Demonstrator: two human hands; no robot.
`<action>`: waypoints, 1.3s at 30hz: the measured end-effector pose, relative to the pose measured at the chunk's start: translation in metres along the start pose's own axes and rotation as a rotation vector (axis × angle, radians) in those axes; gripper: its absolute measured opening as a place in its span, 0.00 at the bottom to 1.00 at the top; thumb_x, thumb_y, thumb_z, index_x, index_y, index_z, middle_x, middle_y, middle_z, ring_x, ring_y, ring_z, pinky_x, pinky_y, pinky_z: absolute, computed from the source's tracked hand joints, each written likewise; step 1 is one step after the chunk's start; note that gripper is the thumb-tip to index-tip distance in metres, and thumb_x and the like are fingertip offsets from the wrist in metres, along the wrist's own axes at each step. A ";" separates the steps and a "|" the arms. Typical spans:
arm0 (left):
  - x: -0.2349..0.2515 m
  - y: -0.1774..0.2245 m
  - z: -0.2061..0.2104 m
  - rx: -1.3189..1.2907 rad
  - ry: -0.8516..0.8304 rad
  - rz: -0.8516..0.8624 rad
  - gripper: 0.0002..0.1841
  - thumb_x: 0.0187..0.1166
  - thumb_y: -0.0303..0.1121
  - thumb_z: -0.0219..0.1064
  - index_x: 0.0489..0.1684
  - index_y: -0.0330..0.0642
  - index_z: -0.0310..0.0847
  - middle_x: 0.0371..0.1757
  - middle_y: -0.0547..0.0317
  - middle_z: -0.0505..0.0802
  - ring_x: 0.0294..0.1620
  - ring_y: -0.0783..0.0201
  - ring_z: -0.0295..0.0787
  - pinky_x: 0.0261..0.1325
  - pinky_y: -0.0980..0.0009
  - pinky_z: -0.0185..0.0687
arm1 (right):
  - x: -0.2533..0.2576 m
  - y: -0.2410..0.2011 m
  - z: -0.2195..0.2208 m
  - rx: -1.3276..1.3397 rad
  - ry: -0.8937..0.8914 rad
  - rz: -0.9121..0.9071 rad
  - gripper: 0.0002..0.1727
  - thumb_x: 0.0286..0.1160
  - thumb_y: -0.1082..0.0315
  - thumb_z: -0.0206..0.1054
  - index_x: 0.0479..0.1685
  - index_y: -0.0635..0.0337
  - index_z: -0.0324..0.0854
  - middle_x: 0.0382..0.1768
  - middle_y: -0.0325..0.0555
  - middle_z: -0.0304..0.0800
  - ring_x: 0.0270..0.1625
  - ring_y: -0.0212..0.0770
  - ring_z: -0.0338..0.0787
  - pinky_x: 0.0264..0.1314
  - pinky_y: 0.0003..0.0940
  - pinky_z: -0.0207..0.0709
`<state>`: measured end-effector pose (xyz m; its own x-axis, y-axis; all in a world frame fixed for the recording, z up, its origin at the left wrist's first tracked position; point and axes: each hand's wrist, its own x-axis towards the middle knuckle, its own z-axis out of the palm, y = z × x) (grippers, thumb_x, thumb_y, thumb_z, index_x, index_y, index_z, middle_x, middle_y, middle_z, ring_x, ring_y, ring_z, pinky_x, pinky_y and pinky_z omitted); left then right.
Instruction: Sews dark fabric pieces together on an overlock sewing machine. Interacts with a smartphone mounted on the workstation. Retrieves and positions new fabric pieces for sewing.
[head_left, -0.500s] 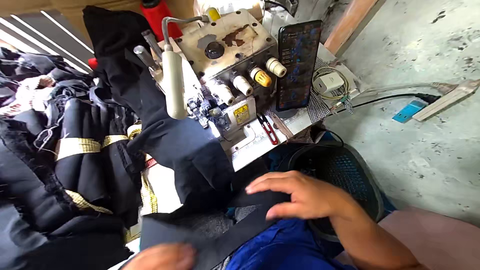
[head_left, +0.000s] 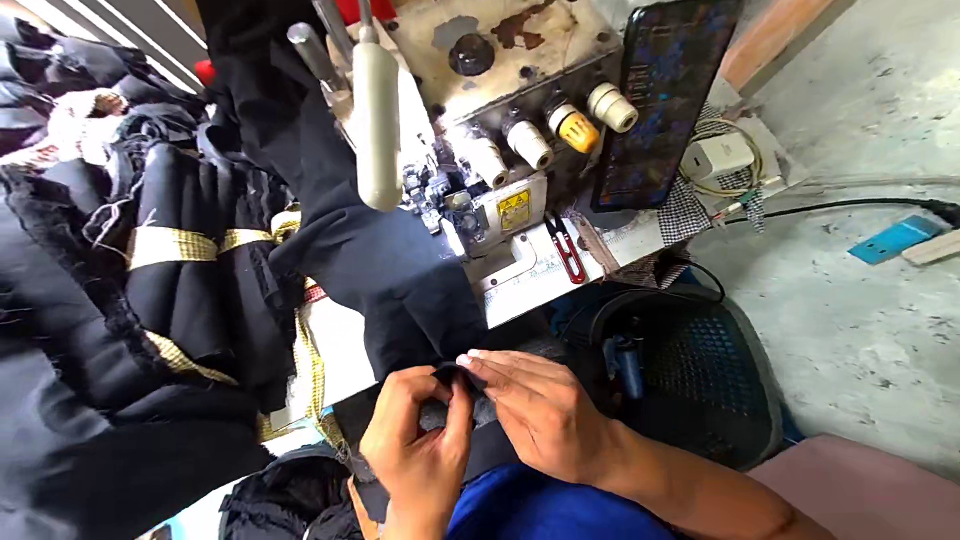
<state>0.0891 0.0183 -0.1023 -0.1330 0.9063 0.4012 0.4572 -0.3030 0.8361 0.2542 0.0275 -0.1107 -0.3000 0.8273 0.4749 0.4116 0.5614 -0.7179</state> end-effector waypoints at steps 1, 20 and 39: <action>-0.003 -0.001 0.005 0.011 0.005 -0.005 0.04 0.66 0.28 0.74 0.31 0.40 0.84 0.36 0.63 0.91 0.39 0.75 0.90 0.42 0.79 0.89 | -0.002 -0.001 0.003 0.031 -0.025 0.009 0.18 0.82 0.75 0.59 0.64 0.72 0.86 0.61 0.56 0.94 0.68 0.43 0.92 0.77 0.35 0.81; 0.011 -0.002 -0.055 -0.427 -0.329 0.002 0.03 0.78 0.41 0.75 0.40 0.59 0.95 0.50 0.73 0.94 0.58 0.70 0.88 0.64 0.73 0.83 | 0.018 0.002 -0.001 0.683 -0.396 0.018 0.33 0.71 0.75 0.72 0.79 0.72 0.70 0.56 0.55 0.92 0.60 0.40 0.91 0.72 0.36 0.82; 0.013 0.015 -0.014 -0.301 -0.204 -0.098 0.10 0.83 0.29 0.68 0.55 0.40 0.91 0.45 0.67 0.99 0.45 0.73 0.96 0.52 0.76 0.93 | 0.005 0.014 0.002 0.611 -0.102 0.196 0.20 0.72 0.71 0.77 0.60 0.74 0.85 0.50 0.50 0.96 0.54 0.29 0.94 0.64 0.25 0.86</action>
<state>0.0823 0.0210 -0.0792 0.0285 0.9661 0.2567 0.1680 -0.2578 0.9515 0.2567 0.0397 -0.1196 -0.3621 0.8902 0.2765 -0.0876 0.2628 -0.9609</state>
